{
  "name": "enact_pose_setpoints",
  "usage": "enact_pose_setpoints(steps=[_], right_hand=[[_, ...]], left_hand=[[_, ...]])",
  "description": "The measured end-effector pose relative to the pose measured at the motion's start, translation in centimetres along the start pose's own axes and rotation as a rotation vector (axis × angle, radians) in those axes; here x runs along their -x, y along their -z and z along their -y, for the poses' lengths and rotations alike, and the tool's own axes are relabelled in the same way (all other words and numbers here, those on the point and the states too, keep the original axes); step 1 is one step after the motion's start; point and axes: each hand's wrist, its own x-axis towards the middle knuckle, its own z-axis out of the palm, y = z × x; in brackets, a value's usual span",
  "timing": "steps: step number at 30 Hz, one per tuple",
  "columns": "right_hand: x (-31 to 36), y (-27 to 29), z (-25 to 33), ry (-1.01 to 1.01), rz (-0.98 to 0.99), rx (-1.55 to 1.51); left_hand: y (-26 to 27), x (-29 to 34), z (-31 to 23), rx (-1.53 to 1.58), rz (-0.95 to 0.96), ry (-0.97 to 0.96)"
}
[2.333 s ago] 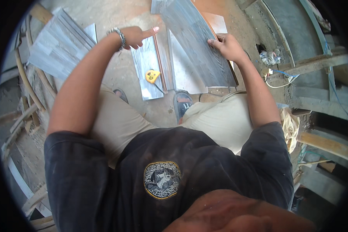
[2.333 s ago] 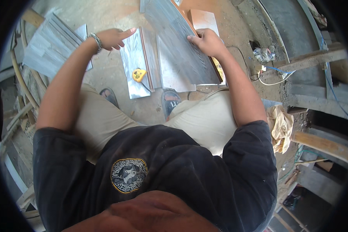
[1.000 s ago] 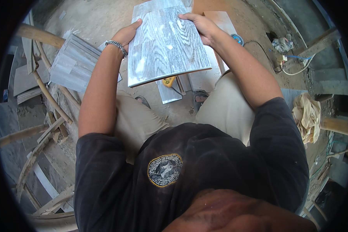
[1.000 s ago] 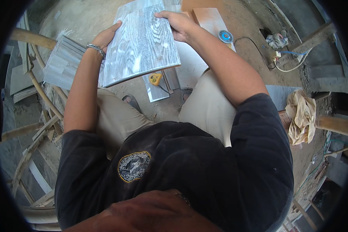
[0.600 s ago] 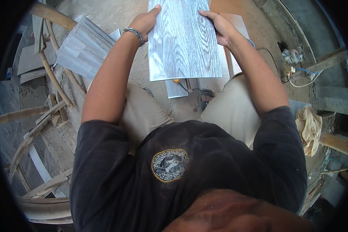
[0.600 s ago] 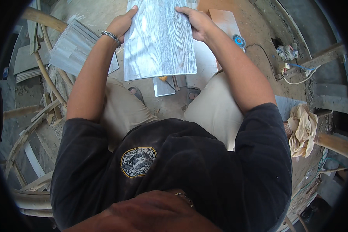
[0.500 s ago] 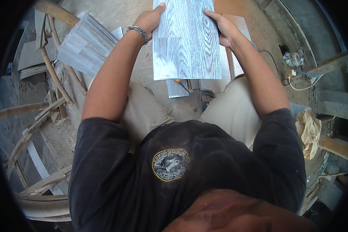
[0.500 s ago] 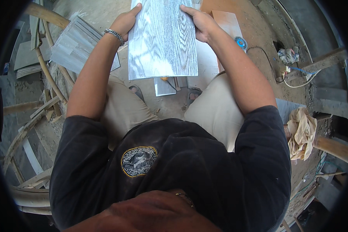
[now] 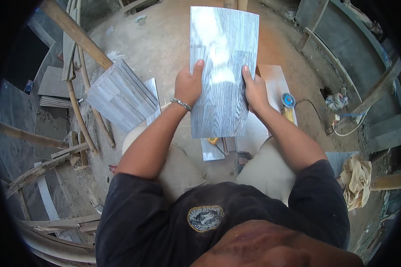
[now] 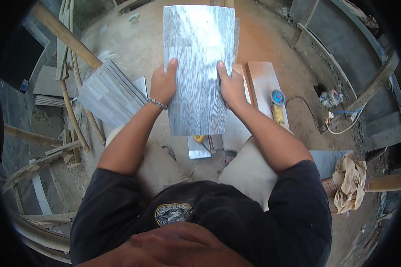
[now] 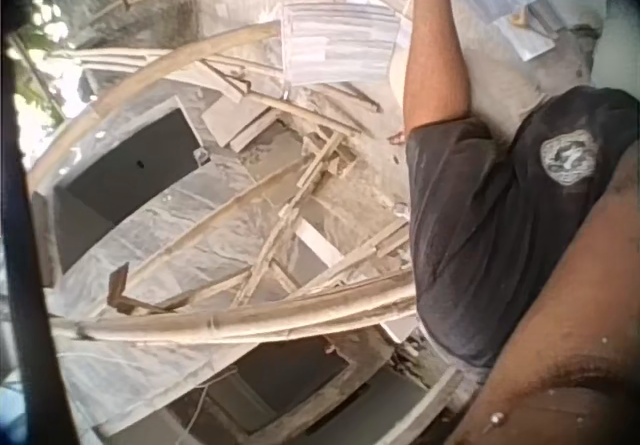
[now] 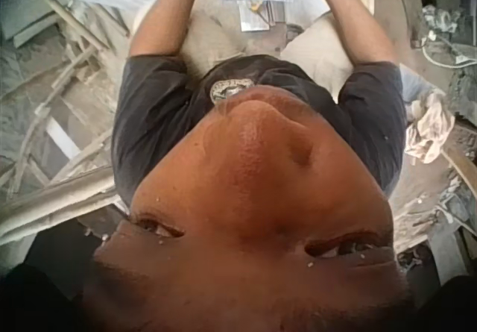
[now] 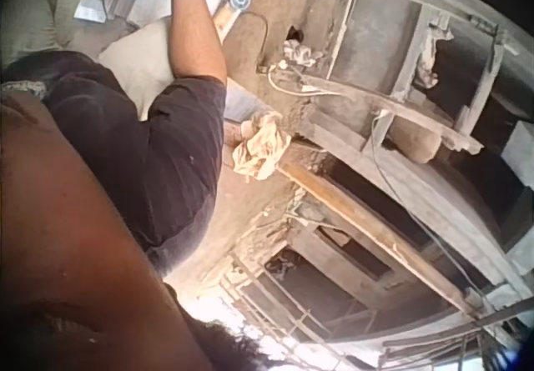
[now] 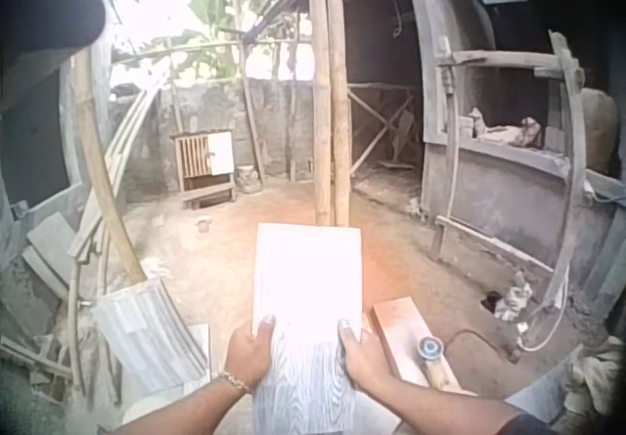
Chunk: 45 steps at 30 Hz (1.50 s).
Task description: Measuring, cutting, and cleaning floor tiles using an angle grinder and a measuring tape.
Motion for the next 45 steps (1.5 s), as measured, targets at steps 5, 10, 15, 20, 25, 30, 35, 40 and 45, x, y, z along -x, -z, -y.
enact_pose_setpoints(steps=[5, 10, 15, 20, 25, 30, 35, 40, 45], right_hand=[[1.1, 0.5, 1.7, 0.3, -0.109, 0.267], [2.0, 0.5, 3.1, 0.45, -0.164, 0.238], [2.1, 0.7, 4.0, 0.541, -0.15, 0.186], [0.8, 1.4, 2.7, 0.311, -0.067, 0.164], [0.4, 0.6, 0.2, 0.1, 0.057, 0.211], [1.2, -0.1, -0.3, -0.009, 0.194, -0.001], [0.7, 0.1, 0.3, 0.025, 0.25, 0.056], [1.1, -0.3, 1.3, 0.173, 0.218, 0.193], [2.5, -0.8, 3.2, 0.242, 0.127, 0.275]], left_hand=[[0.4, 1.5, -1.9, 0.134, -0.123, -0.261], [1.4, 2.8, -3.4, 0.127, -0.103, -0.346], [1.4, 3.0, -3.8, 0.196, -0.103, -0.389], [1.3, 0.7, -4.4, 0.342, -0.091, -0.199], [3.9, -2.2, -5.2, 0.925, 0.034, -0.112], [6.1, -2.0, -6.0, 1.154, 0.182, -0.115], [7.1, -1.5, -6.9, 1.174, 0.253, -0.147], [7.6, -1.8, -6.5, 1.215, 0.179, -0.232], [7.8, -1.8, -6.4, 1.192, 0.155, -0.295]])
